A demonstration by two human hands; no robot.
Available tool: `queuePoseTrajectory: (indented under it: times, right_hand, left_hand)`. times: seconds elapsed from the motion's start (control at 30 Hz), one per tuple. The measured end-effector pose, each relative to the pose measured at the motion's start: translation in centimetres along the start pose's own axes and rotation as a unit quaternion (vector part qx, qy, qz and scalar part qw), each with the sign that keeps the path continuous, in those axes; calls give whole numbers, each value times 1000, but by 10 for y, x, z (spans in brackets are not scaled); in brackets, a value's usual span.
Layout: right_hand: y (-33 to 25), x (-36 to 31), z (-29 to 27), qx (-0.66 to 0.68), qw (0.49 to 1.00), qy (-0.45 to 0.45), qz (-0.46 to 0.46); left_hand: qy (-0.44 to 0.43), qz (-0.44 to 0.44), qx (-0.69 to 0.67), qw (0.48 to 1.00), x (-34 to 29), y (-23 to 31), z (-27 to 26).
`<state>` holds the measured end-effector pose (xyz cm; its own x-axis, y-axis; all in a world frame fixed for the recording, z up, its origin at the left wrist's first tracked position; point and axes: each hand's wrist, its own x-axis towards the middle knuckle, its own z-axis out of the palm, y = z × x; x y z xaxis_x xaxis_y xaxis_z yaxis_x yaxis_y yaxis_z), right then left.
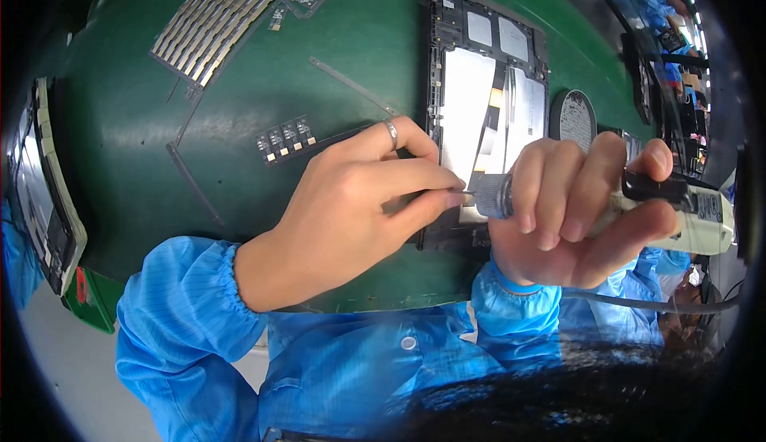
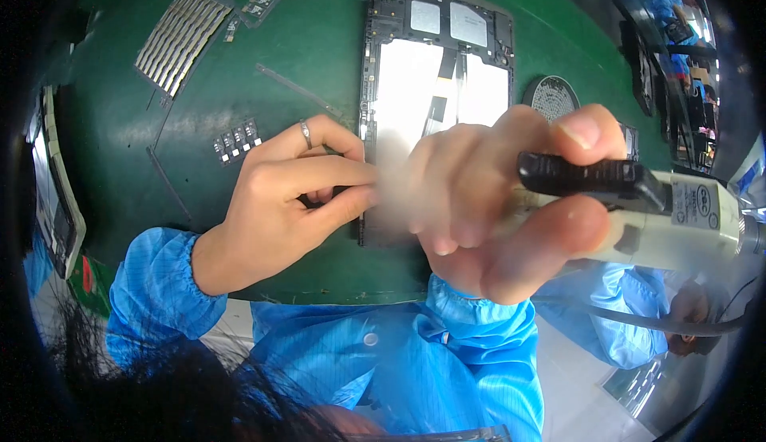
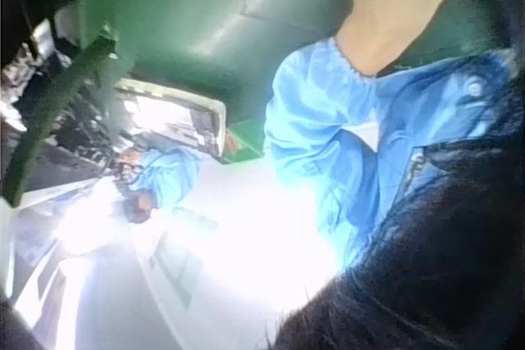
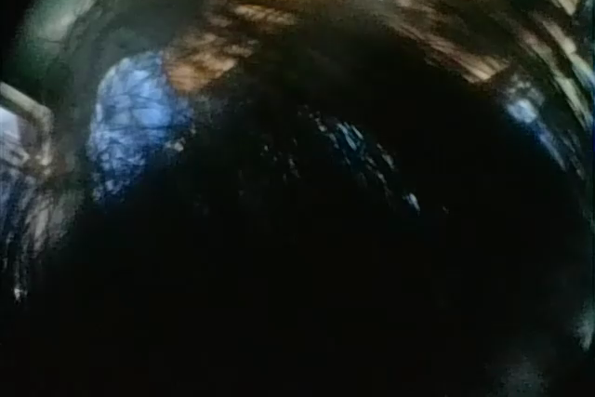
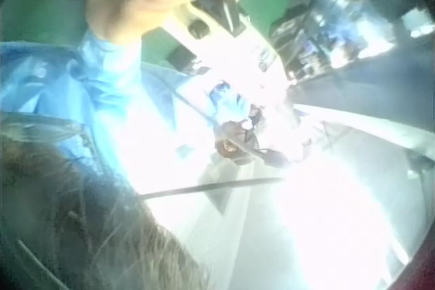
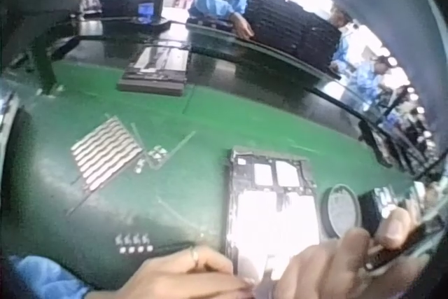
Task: The person assembles tablet devices by applying adhesive strips and components onto tablet chassis by hand, fastening screws with an electric screwdriver, and placing the assembled tablet chassis onto the conveyor track.
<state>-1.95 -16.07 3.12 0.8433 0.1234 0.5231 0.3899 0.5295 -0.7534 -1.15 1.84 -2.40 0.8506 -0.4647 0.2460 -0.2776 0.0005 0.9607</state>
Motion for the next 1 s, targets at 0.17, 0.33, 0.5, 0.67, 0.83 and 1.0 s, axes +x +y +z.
queuePoseTrajectory:
  times: [0.17, 0.33, 0.5, 0.67, 0.83, 1.0]
  right_hand:
    - [0, -3, 6, -5, 1000, 26, -2]
    - [0, -3, 4, -1, 1000, 28, -4]
    - [1, -4, 9, -28, 999, 37, -18]
    - [-1, -4, 7, -42, 999, 25, -13]
    - [0, -4, 5, -51, 998, 14, -19]
    - [-3, -4, 0, -39, 999, 19, -25]
  left_hand:
    - [2, 5, 11, 1000, 2, 2, -2]
    - [5, 12, 18, 1000, 2, 0, -1]
    - [-3, 36, 39, 999, 2, -1, -2]
    - [5, 39, 50, 998, 2, 1, -2]
    - [-8, 21, 80, 997, 4, 10, -8]
    - [-100, -213, -26, 972, 9, 19, -18]
